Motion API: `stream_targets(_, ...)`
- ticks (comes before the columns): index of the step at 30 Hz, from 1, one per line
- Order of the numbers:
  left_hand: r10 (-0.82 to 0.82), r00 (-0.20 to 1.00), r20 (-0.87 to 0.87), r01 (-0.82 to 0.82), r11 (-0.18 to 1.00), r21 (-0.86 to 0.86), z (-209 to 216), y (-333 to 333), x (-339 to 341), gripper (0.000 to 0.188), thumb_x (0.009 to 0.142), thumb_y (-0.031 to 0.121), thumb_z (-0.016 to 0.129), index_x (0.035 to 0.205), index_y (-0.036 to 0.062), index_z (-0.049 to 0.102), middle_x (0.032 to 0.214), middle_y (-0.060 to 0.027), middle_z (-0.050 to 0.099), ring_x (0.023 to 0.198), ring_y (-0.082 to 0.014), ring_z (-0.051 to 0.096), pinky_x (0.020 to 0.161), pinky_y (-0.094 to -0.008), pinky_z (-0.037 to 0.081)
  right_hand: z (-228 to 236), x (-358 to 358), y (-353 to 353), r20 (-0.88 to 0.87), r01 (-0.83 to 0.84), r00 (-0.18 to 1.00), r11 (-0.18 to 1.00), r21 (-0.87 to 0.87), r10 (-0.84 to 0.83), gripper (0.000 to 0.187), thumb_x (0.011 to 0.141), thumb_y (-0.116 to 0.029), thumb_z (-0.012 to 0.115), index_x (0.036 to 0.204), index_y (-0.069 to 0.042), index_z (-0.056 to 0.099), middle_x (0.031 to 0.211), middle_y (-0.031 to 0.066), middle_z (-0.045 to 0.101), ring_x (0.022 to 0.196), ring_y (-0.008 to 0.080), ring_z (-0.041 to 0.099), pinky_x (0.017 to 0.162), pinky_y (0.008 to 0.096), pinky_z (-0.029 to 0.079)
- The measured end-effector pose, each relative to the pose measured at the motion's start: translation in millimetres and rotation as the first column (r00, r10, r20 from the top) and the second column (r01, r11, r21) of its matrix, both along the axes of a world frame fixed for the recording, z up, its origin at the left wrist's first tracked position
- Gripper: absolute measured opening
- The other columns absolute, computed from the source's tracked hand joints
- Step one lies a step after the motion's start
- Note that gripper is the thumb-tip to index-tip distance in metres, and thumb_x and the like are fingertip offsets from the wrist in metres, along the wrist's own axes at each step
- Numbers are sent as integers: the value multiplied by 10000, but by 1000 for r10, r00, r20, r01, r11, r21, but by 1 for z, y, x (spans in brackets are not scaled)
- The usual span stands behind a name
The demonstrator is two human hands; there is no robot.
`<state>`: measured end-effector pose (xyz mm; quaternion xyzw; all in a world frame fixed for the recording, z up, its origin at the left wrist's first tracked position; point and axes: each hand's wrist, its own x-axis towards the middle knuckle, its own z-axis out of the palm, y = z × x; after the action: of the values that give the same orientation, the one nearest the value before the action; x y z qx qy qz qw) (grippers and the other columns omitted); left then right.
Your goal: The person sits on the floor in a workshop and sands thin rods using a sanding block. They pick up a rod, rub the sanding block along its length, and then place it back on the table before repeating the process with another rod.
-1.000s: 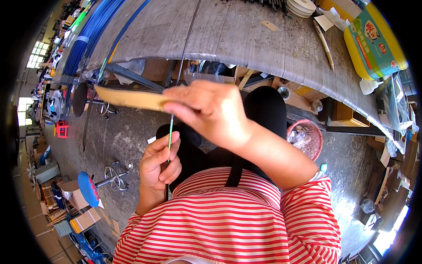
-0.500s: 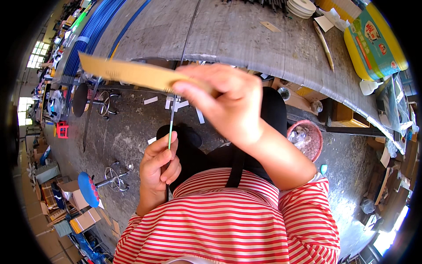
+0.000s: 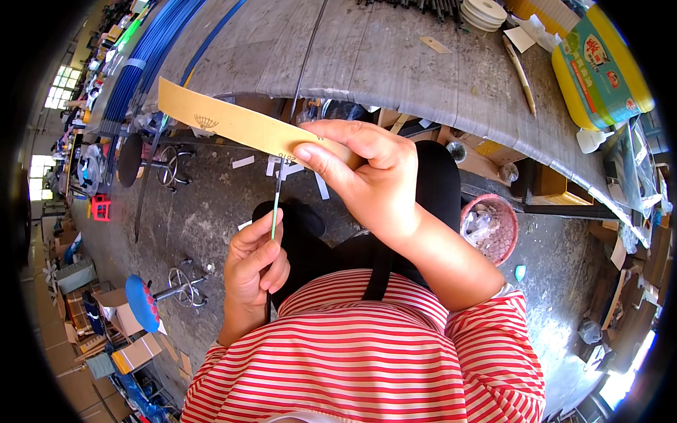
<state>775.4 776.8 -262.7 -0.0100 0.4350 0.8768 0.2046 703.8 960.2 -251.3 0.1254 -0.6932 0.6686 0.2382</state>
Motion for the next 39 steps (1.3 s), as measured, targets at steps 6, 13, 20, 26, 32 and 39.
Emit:
stream_targets(6,17,993,113,-22,999,45,10,2,-1,351,814,-40,508,1155,39,527,693,-29,543,367,-35,350,340,-175,324,-1,0,-4,-10,-15,1000,1000,-15,15,187,694,-74,715,853,2,653,811,107,657,693,137,633,609,224,500)
stream_targets(13,-36,997,71,34,999,25,8,0,-1,325,812,-36,518,1130,23,540,773,-35,565,373,-32,360,351,-172,326,-4,0,-1,-52,-20,998,998,57,23,200,722,-43,691,906,12,637,836,87,649,727,99,593,652,209,468)
stream_targets(20,-3,995,98,3,1000,3,9,2,-1,322,804,-44,532,1118,23,548,744,-22,558,376,-31,368,352,-176,330,-3,2,-5,-13,10,1000,1000,17,-9,182,683,-73,724,829,2,646,813,110,657,714,166,642,630,246,511)
stream_targets(26,23,990,137,-23,1000,-2,9,4,0,322,798,-42,547,1109,44,560,713,-27,576,379,-30,371,353,-176,332,-3,0,-8,-52,-47,997,998,51,50,183,680,-61,721,830,9,644,807,115,655,674,153,634,590,237,499)
stream_targets(32,-3,999,52,3,1000,-3,1,4,1,352,807,-9,542,1155,41,528,783,-31,556,342,-36,324,303,-188,266,-7,3,-14,-146,-56,985,968,246,94,194,666,-105,725,828,-33,648,695,79,625,526,176,579,461,256,455)
stream_targets(39,56,995,77,-52,997,-51,3,6,2,349,804,-18,541,1146,52,540,819,-34,582,346,-37,328,306,-190,272,-10,0,-15,-193,-51,974,945,323,118,191,666,-129,722,829,-58,652,612,59,577,477,166,540,421,261,423)
